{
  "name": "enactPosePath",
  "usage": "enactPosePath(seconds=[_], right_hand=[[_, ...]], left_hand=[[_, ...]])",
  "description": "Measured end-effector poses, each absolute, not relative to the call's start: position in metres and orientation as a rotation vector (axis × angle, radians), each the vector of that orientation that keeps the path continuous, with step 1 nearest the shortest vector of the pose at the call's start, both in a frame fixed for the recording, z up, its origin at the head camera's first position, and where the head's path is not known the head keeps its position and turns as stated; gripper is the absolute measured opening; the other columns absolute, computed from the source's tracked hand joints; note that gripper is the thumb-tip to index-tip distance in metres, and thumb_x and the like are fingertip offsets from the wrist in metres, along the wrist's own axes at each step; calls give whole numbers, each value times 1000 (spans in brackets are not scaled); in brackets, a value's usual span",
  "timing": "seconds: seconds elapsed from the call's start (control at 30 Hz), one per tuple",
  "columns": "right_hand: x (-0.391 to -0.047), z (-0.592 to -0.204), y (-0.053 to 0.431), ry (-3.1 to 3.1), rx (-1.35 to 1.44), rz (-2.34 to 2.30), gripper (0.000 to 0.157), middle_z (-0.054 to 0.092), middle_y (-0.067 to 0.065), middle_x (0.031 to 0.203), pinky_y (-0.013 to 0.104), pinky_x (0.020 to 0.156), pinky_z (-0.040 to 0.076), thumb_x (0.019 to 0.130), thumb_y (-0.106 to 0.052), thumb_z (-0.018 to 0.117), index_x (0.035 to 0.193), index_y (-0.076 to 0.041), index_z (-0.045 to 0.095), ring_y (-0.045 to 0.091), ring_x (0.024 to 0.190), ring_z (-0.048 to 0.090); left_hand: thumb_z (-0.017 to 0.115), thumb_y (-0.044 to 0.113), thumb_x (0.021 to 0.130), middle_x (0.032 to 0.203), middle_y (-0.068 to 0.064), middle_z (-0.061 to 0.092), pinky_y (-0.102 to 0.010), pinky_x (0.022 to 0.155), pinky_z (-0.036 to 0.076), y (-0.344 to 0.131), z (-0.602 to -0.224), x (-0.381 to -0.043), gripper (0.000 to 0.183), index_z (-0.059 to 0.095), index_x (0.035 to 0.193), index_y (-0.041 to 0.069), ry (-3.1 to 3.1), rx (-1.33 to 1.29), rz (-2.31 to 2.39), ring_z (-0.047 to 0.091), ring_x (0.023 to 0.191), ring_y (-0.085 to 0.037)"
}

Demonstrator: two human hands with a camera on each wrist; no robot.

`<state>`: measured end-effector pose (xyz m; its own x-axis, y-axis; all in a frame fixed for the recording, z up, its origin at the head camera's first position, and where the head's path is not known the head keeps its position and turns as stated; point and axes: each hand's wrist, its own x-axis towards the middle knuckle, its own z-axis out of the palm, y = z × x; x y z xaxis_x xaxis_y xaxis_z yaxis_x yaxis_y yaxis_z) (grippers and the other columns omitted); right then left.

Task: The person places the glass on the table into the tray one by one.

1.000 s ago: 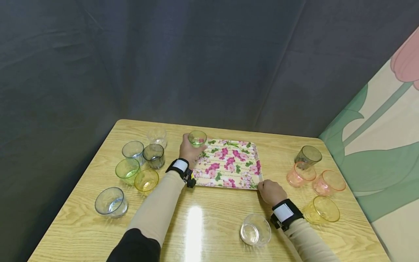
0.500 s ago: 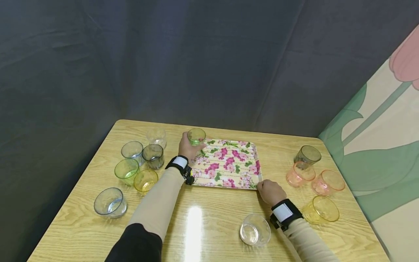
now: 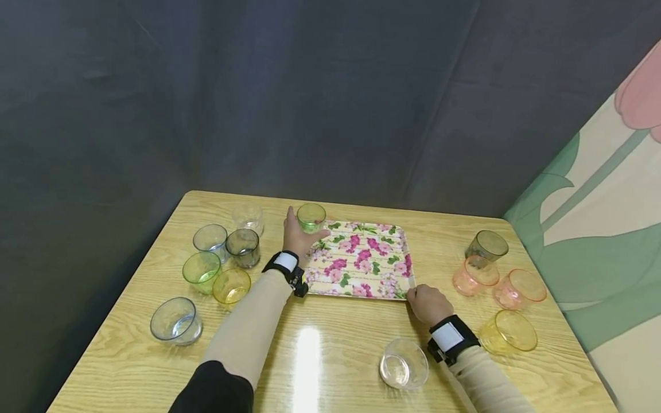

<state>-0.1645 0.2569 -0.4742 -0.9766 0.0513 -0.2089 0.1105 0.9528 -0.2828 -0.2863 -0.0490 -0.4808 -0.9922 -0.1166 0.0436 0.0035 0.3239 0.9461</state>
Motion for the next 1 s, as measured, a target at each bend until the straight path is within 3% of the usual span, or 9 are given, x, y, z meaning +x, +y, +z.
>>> enactPosePath(seconds=[0.1, 0.37, 0.5, 0.63, 0.73, 0.83, 1.0], right_hand=[[-164, -475, 256, 2900, 125, -448, 37, 65, 23, 79, 48, 50, 47, 92, -24, 37, 67, -6, 58, 29, 63, 59], [-163, -475, 252, 2907, 108, -474, 36, 61, 19, 70, 43, 46, 43, 91, -22, 38, 63, -7, 54, 26, 58, 53], [-161, -474, 254, 2924, 92, -471, 36, 62, 19, 70, 44, 46, 43, 91, -21, 38, 62, -6, 53, 26, 57, 54], [-159, -476, 254, 2938, 70, -465, 36, 61, 17, 66, 43, 45, 42, 91, -21, 40, 61, -7, 53, 24, 55, 52], [-157, -477, 254, 2940, 68, -471, 37, 59, 14, 64, 41, 44, 41, 91, -21, 41, 59, -8, 52, 23, 54, 50], [-157, -477, 255, 2949, 70, -480, 37, 58, 14, 63, 42, 44, 41, 91, -22, 41, 59, -8, 52, 23, 53, 49], [-158, -477, 256, 2949, 98, -483, 37, 57, 13, 63, 41, 44, 40, 92, -22, 40, 60, -9, 50, 23, 54, 48]], left_hand=[[75, 45, 75, 156, -19, 6, -54, 110, 31, -45, -473, -270, 114, -4, 151, 14, -2451, 135, -1743, 16, 138, -34], [59, 57, 83, 149, -22, 17, -55, 108, 33, -33, -453, -215, 98, 10, 148, 4, -2267, 203, -1730, 28, 131, -36], [54, 54, 88, 147, -22, 20, -56, 110, 28, -34, -448, -194, 88, 15, 146, 1, -2143, 343, -1783, 27, 131, -38], [53, 42, 93, 141, -24, 29, -58, 109, 26, -30, -449, -165, 68, 28, 140, -1, -2082, 303, -1849, 29, 130, -37], [54, 33, 94, 134, -23, 41, -58, 105, 34, -20, -453, -138, 50, 41, 130, 0, -2068, 138, -1965, 38, 124, -34], [56, 29, 93, 133, -21, 46, -56, 103, 38, -6, -460, -116, 46, 43, 129, 4, -2157, -180, -2122, 44, 120, -33], [61, 47, 87, 152, -18, 27, -54, 108, 33, 13, -479, -91, 79, 20, 148, 17, -2471, -779, -2212, 32, 132, -32]])
